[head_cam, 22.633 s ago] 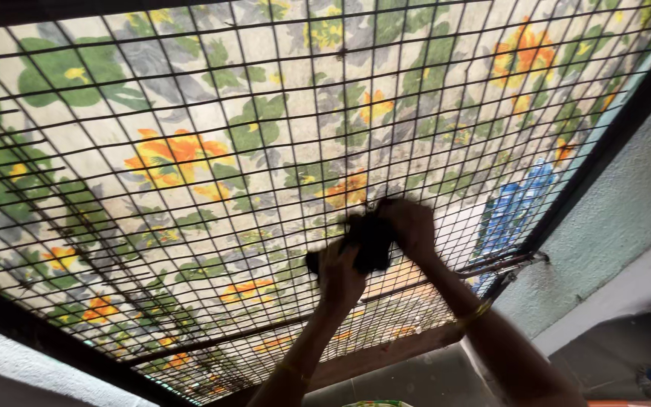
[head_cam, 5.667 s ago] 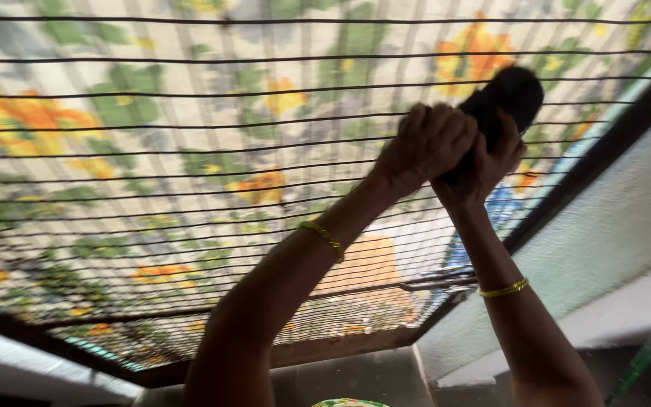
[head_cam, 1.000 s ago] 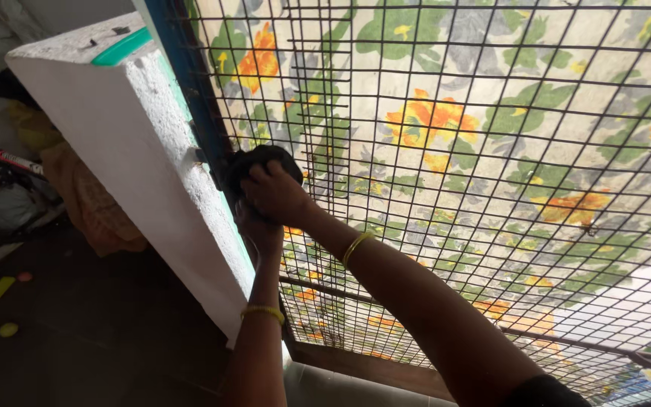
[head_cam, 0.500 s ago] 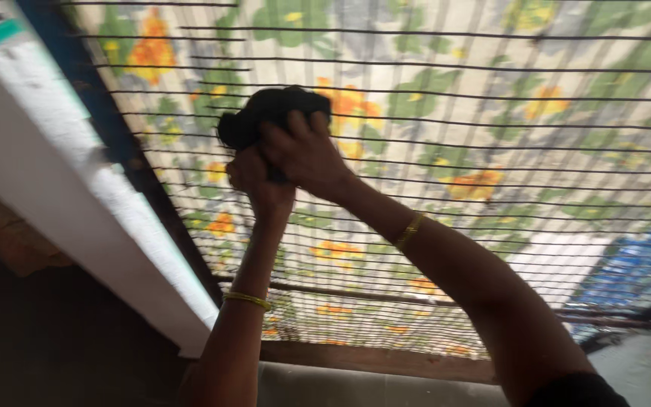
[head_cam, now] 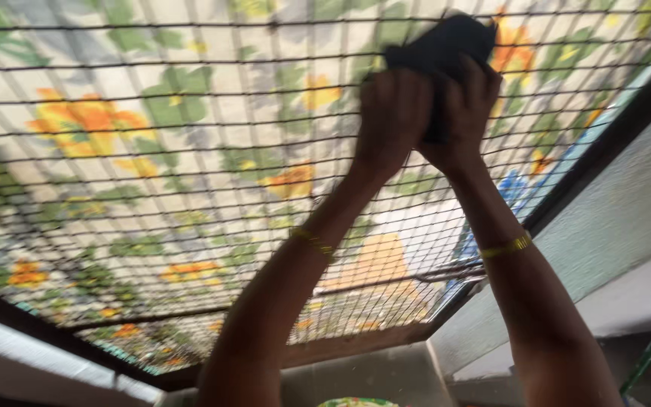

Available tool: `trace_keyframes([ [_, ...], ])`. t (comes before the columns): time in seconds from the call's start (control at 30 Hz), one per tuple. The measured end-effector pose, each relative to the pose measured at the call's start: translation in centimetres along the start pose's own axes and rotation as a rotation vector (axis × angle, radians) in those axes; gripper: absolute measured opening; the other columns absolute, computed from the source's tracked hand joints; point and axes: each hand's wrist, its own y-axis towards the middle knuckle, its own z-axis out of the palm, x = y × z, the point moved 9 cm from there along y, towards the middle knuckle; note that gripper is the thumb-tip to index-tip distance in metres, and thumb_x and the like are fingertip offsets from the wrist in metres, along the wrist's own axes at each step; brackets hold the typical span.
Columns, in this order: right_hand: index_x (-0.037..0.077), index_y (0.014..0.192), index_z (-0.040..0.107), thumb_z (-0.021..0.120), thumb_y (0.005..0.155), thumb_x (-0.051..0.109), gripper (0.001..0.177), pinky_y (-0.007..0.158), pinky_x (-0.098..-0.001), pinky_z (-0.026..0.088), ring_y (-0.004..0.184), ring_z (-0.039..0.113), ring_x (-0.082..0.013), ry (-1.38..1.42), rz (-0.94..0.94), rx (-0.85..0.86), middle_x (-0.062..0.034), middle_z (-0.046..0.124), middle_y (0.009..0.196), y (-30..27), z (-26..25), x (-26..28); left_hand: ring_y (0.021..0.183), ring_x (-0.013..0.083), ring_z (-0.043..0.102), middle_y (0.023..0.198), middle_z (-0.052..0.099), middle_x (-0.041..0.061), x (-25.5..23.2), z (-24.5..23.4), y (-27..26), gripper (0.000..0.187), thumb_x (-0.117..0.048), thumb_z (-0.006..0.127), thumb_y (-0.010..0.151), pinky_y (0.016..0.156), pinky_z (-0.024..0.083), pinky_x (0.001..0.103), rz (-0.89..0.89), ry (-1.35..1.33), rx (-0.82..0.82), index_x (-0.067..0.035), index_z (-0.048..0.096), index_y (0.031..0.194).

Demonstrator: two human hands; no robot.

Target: The person cleans the metal grille of a window using a cloth, wiping the wires and frame repeatedly.

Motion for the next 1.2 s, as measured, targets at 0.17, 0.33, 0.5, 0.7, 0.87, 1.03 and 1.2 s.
trace_keyframes([
  [0.17,0.002,0.143,0.051,0.086,0.084,0.033,0.076,0.12,-0.0543,0.033,0.141,0.04,-0.0432,0.096,0.457,-0.017,-0.0233,0.043,0.154,-13.0,-2.3,-10.4,0.099,0.0279,0.057,0.098,0.057,0.007,-12.2,5.2,0.8,0.014,-0.024,0.064,0.083,0.087,0.047,0.051,0.2,-0.144,-0.069,-0.014,0.064,0.093],
  [0.33,0.006,0.149,0.037,0.084,0.086,0.022,0.08,0.118,-0.0473,0.036,0.138,0.04,-0.0335,0.387,0.811,-0.212,-0.0171,0.039,0.153,-27.1,-0.5,-10.8,0.105,0.0278,0.055,0.111,0.063,0.004,-18.9,7.9,-3.0,0.022,-0.034,0.068,0.073,0.089,0.049,0.045,0.356,-0.332,-0.017,-0.019,0.075,0.088],
  [0.5,0.01,0.155,0.022,0.081,0.088,0.011,0.089,0.116,-0.0402,0.038,0.135,0.04,-0.0237,0.672,0.982,-0.364,-0.011,0.034,0.153,-32.8,3.0,-7.9,0.117,0.0259,0.058,0.102,0.071,-0.005,-23.8,16.0,-9.6,0.011,-0.029,0.07,0.079,0.103,0.047,0.045,0.815,-0.347,0.588,-0.022,0.076,0.073],
  [0.7,0.01,0.161,0.031,0.078,0.089,0.0,0.087,0.124,-0.0368,0.036,0.142,0.037,-0.0192,0.777,0.817,-0.426,-0.0053,0.028,0.158,-23.0,4.4,-5.6,0.088,0.0293,0.068,0.091,0.07,0.012,-10.5,8.2,-1.4,0.02,-0.028,0.071,0.075,0.075,0.055,0.042,0.338,-0.455,0.152,-0.009,0.072,0.08],
  [0.87,0.009,0.136,0.056,0.086,0.086,0.021,0.06,0.118,-0.0468,0.038,0.141,0.044,-0.0361,0.249,0.457,-0.351,-0.0148,0.046,0.149,-2.4,7.2,7.8,0.086,0.0261,0.069,0.101,0.073,0.011,9.9,-7.0,-0.1,0.02,-0.024,0.073,0.077,0.072,0.053,0.039,0.174,-0.233,-0.089,-0.01,0.072,0.09],
  [1.03,0.005,0.107,0.069,0.073,0.076,0.026,0.037,0.08,-0.051,0.043,0.096,0.06,-0.0355,0.285,0.153,0.392,-0.0168,0.064,0.105,10.9,19.8,31.0,0.084,0.0228,0.069,0.112,0.075,0.01,33.2,-15.8,-13.1,0.024,-0.02,0.076,0.078,0.069,0.051,0.037,-0.323,-0.25,-0.099,-0.01,0.072,0.099],
  [1.2,0.02,0.103,0.075,0.068,0.074,0.03,0.031,0.082,-0.0523,0.046,0.103,0.056,-0.0318,0.307,-0.509,0.18,-0.0022,0.065,0.123,6.9,19.0,50.2,0.127,0.0238,0.048,0.133,0.049,0.008,40.5,-14.8,-40.1,0.064,-0.02,0.091,0.082,0.111,0.043,0.041,-0.629,-0.319,-0.685,-0.007,0.054,0.133],
])
